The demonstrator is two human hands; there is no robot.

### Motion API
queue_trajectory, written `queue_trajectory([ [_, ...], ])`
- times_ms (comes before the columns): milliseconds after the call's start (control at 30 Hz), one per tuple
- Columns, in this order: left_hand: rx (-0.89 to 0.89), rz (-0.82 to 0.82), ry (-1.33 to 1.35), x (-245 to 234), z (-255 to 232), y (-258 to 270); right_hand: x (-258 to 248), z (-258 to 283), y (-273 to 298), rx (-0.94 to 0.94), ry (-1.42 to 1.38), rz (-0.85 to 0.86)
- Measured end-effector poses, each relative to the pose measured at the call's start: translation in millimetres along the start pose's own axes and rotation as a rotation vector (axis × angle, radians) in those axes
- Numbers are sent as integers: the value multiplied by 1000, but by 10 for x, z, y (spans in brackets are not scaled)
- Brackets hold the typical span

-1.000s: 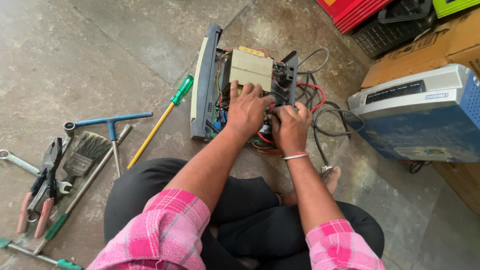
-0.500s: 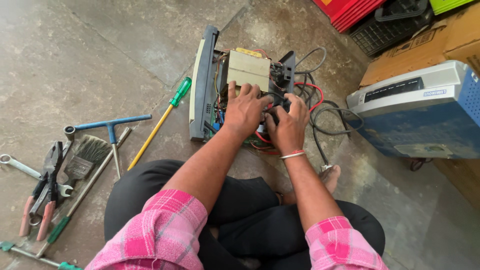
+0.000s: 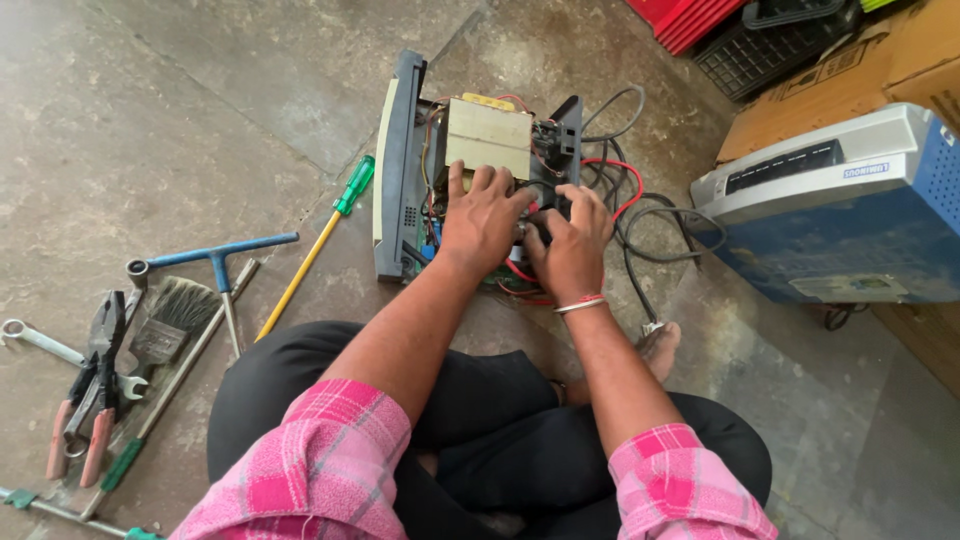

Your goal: The person sits on the floor and works on the internal components of an open electronic device, likely a power supply. They use their hands to adjust wires and components on the circuit board, occasionally using a screwdriver to tighten connections.

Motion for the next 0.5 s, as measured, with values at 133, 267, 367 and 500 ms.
queue_trajectory([
  [133, 3, 4, -28, -1, -9, 9, 58, -22, 19, 32, 45, 10],
  [267, 11, -10, -14, -1, -6, 8, 30, -20, 11, 5, 31, 12],
  [367, 18, -11, -4, 10, -12, 9, 0, -9, 6, -11, 22, 1],
  [500, 32, -3, -38, 26, -24, 1, 17, -22, 19, 2, 53, -4],
])
Point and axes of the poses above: each hand's wrist, its own y-axis away from the middle knuckle, its own x-axis out of the palm, z = x × y, the point moved 5 cm from there along -y, towards the middle knuckle, and after that the axes turned 15 degrees about -x, right-handed, at the moved point
